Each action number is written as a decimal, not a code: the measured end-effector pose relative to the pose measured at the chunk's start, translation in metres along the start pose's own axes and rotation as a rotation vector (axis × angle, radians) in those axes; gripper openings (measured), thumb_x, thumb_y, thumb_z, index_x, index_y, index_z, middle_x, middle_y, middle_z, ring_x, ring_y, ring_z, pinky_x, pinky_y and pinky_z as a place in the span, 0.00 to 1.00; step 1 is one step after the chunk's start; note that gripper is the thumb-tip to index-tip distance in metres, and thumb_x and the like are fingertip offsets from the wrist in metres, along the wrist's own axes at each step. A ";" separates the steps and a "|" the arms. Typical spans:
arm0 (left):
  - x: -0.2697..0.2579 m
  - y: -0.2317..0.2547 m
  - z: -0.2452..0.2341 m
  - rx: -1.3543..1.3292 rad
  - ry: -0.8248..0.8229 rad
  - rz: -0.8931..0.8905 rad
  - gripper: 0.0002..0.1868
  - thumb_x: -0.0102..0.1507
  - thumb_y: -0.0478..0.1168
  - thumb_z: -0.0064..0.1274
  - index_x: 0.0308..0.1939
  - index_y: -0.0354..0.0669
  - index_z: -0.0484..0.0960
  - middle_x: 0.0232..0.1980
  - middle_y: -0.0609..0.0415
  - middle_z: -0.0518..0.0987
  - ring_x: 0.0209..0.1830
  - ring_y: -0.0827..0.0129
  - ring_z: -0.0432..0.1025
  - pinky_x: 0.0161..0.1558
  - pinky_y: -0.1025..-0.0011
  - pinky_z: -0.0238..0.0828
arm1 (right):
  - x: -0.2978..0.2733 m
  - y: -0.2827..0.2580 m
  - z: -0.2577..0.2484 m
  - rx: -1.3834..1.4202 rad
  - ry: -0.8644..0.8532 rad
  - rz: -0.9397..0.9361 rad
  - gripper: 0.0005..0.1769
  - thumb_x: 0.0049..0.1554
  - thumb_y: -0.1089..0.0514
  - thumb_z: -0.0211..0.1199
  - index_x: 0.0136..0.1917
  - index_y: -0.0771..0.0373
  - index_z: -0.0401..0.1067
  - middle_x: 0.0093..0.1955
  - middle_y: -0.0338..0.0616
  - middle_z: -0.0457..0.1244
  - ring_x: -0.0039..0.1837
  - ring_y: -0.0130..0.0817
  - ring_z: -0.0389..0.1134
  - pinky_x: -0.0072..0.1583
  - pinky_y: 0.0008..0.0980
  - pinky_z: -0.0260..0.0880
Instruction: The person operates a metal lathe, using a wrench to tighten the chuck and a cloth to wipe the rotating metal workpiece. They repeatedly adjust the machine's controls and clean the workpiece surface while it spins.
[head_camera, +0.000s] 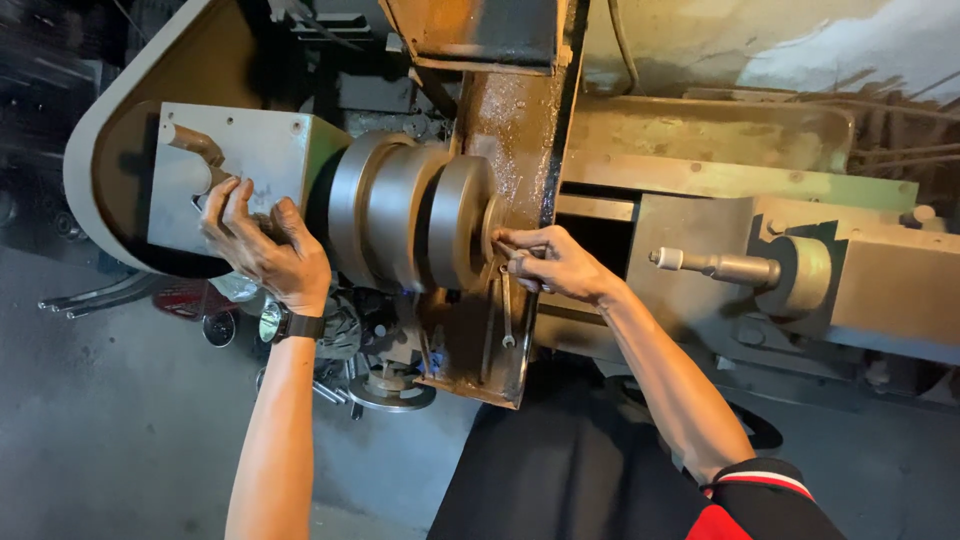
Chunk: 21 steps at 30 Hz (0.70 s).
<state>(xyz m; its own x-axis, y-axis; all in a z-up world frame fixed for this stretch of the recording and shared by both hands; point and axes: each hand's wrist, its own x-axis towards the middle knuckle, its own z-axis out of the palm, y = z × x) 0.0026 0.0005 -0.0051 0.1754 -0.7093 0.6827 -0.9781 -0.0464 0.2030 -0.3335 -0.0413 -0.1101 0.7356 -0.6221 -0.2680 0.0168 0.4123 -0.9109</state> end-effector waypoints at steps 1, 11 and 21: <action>0.000 0.000 0.000 0.000 0.000 -0.001 0.17 0.77 0.45 0.49 0.63 0.38 0.72 0.67 0.46 0.70 0.69 0.49 0.65 0.69 0.50 0.62 | 0.000 0.000 0.000 -0.001 -0.001 0.000 0.32 0.59 0.62 0.57 0.76 0.66 0.63 0.31 0.31 0.58 0.33 0.19 0.59 0.33 0.21 0.55; -0.001 -0.001 0.001 -0.022 0.004 -0.002 0.16 0.76 0.45 0.49 0.63 0.39 0.72 0.67 0.46 0.70 0.69 0.49 0.64 0.69 0.49 0.62 | 0.002 -0.004 0.000 0.106 -0.031 -0.026 0.35 0.57 0.63 0.56 0.77 0.69 0.59 0.31 0.31 0.57 0.33 0.20 0.59 0.33 0.20 0.56; -0.002 -0.001 0.001 -0.050 -0.005 -0.023 0.18 0.78 0.47 0.49 0.64 0.38 0.72 0.67 0.45 0.69 0.70 0.49 0.63 0.70 0.50 0.62 | 0.007 0.004 -0.002 0.103 -0.040 -0.031 0.34 0.58 0.60 0.56 0.77 0.71 0.59 0.30 0.34 0.60 0.31 0.19 0.59 0.33 0.20 0.56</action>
<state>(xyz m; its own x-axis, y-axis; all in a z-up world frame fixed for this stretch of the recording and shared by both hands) 0.0031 0.0008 -0.0074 0.1970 -0.7119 0.6741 -0.9669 -0.0275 0.2536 -0.3300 -0.0457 -0.1163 0.7603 -0.6091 -0.2259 0.1074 0.4608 -0.8810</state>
